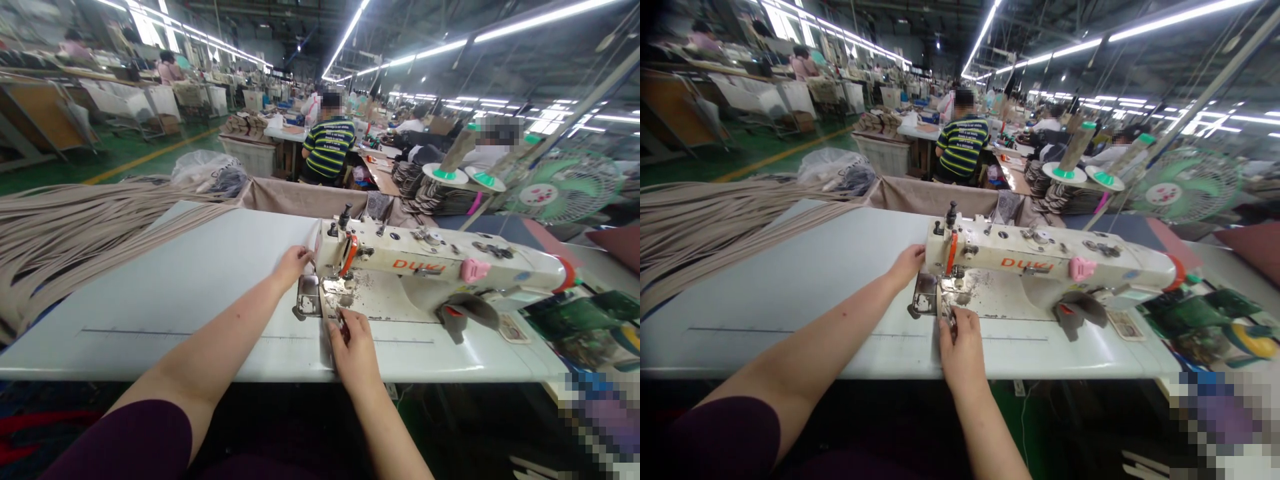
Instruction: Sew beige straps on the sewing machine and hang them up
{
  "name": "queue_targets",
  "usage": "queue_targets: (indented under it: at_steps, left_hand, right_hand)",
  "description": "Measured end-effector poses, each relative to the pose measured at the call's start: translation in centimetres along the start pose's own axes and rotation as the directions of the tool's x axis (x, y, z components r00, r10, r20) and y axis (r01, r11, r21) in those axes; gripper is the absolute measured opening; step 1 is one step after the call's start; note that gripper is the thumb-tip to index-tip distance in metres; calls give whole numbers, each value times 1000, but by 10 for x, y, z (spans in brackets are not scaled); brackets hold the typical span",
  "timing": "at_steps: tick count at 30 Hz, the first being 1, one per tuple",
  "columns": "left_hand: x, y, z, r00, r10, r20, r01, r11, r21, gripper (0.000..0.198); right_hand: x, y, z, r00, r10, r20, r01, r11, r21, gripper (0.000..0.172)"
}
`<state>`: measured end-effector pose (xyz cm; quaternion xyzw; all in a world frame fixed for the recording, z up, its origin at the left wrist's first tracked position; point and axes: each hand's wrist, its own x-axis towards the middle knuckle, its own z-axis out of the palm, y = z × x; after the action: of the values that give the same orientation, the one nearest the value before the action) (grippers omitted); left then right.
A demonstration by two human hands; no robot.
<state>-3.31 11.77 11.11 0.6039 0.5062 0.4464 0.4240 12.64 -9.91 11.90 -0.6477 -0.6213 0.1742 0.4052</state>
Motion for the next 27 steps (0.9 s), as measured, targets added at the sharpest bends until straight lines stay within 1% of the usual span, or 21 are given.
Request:
queue_targets:
  at_steps: [1,3,5,7,9,10,13,14,16,19,22,27]
  left_hand:
    - [-4,0,-2,1000,-24,-19,24,999,-40,34]
    - [-15,0,-7,997,-63,-44,57,990,-127,41]
    - [-29,2,-15,996,-75,-47,64,974,-216,49]
    - [-44,7,-25,997,-67,-41,52,957,-286,54]
    - [-61,12,-36,997,-57,-43,41,947,-320,55]
    - [-70,15,-42,997,-57,-46,39,947,-320,55]
    - [-96,21,-58,996,-62,-60,44,962,-269,49]
    - [-104,22,-63,996,-64,-68,46,970,-239,46]
    - [-120,22,-70,993,-63,-96,44,981,-187,43]
    - [-140,20,-75,991,-43,-129,17,980,-196,40]
    - [-155,17,-78,991,0,-130,-32,970,-240,38]
    - [-173,14,-84,989,51,-137,-86,963,-257,33]
  right_hand:
    - [0,0,0,1000,-15,-18,16,1000,23,35]
    - [-1,-3,-1,999,-47,-11,48,996,71,31]
    - [0,-11,-1,997,-69,29,65,989,132,28]
    - [0,-20,1,995,-42,89,22,976,216,28]
    - [2,-28,6,980,29,196,-97,934,344,32]
    - [3,-31,10,962,68,265,-177,892,416,37]
    - [9,-37,22,876,143,460,-413,713,567,49]
    - [12,-38,27,853,154,499,-463,666,585,51]
    - [16,-40,35,823,162,544,-516,614,597,53]
    - [24,-42,46,805,163,571,-544,587,599,57]
    - [33,-42,55,788,159,595,-567,563,601,60]
    - [45,-49,59,778,115,617,-569,544,616,59]
